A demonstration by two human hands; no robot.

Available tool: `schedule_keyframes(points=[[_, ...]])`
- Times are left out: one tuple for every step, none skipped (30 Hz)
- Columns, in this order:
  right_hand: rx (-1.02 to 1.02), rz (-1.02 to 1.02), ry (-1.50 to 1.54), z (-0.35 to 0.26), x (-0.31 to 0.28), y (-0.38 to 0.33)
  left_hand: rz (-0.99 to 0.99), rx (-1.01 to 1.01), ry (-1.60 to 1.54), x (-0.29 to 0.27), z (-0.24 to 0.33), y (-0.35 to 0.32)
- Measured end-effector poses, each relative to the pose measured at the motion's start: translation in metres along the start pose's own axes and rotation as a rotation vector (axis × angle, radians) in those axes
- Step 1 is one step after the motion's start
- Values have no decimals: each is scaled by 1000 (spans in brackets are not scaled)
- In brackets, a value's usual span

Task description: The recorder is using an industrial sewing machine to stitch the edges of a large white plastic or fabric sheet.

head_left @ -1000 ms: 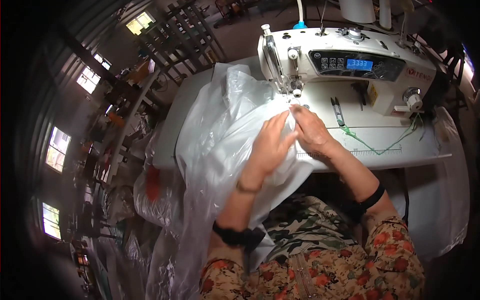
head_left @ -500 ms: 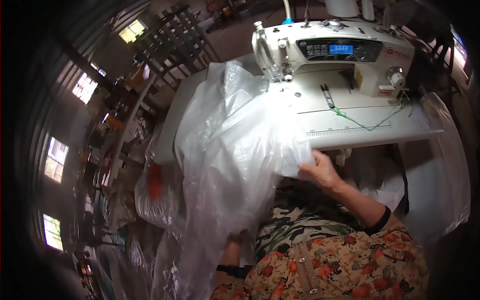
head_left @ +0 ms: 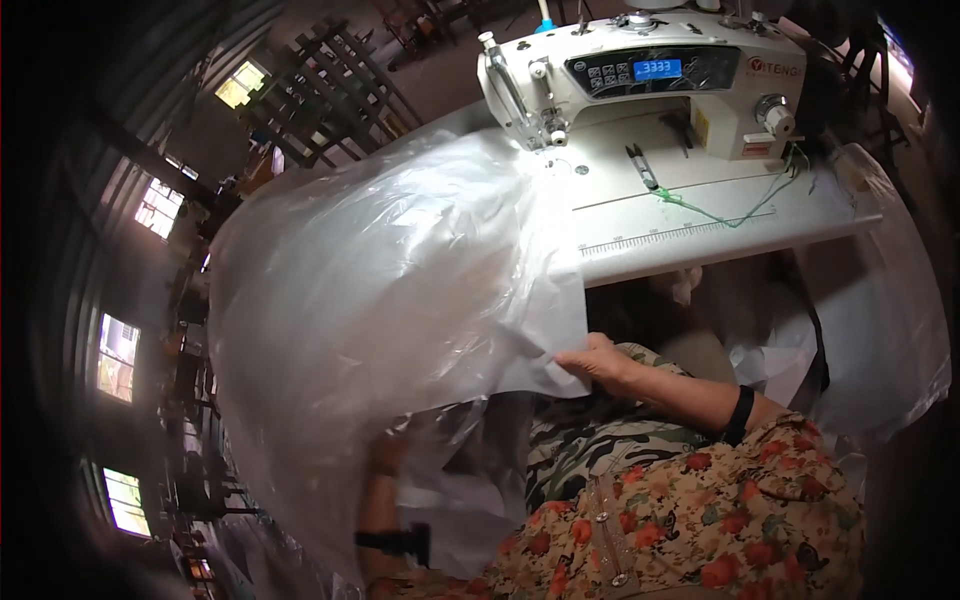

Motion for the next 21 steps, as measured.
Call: schedule_keyframes(points=[[-3, 47, 6, 10, -10, 7, 129, 314, -145, -115, 47, 119], [-6, 95, 10, 19, -18, 15, -80, 109, -696, -112, 75, 140], [-16, 53, -20, 20, -14, 13, -302, -167, -1225, -126, 106, 138], [-45, 87, -89, 18, -14, 12, -249, -81, -1276, -196, 117, 192], [-96, 89, -119, 16, -11, 11, -31, 29, -1325, -235, 124, 218], [-149, 93, -147, 13, -9, 9, 245, 46, -1404, -263, 121, 240], [-140, 75, -157, 11, -6, 4, 519, 10, -1371, -276, 116, 255], [-208, 25, -152, 5, 0, -2, 548, -56, -1321, -281, 105, 268], [-282, -19, -143, -4, 5, -11, 626, -83, -1263, -270, 93, 281], [-354, -51, -132, -13, 4, -16, 565, -225, -1279, -258, 74, 293], [-304, -50, -178, -22, 5, -27, 637, -406, -1112, -228, 55, 297], [-256, -38, -222, -29, 3, -36, 641, -578, -861, -196, 36, 298], [-256, -44, -222, -30, -4, -38, 640, -693, -694, -172, 15, 294], [-211, -28, -297, -28, -13, -41, 662, -776, -748, -134, -6, 274], [-166, 11, -369, -28, -23, -42, 684, -843, -819, -130, -18, 270], [-165, -1, -371, -29, -26, -42, 682, -853, -811, -129, -18, 264], [-201, 12, -361, -33, -28, -43, 671, -945, -959, -124, -19, 253], [-227, 45, -349, -31, -33, -43, 647, -1024, -1126, -129, -15, 253], [-279, 68, -327, -27, -35, -39, 770, -984, -1126, -142, -10, 254], [-264, 62, -329, -24, -39, -38, 758, -997, -1127, -153, -3, 253], [-257, 63, -333, -25, -41, -37, 719, -898, -1076, -170, 5, 256]])
Point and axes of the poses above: each hand's wrist, its own y-axis towards the middle knuckle, its own x-axis out of the palm, z = x × y, the point moved 4 cm from there along y, towards the middle knuckle, and after that the axes turned 13 degrees about z, right-handed, at the moved point
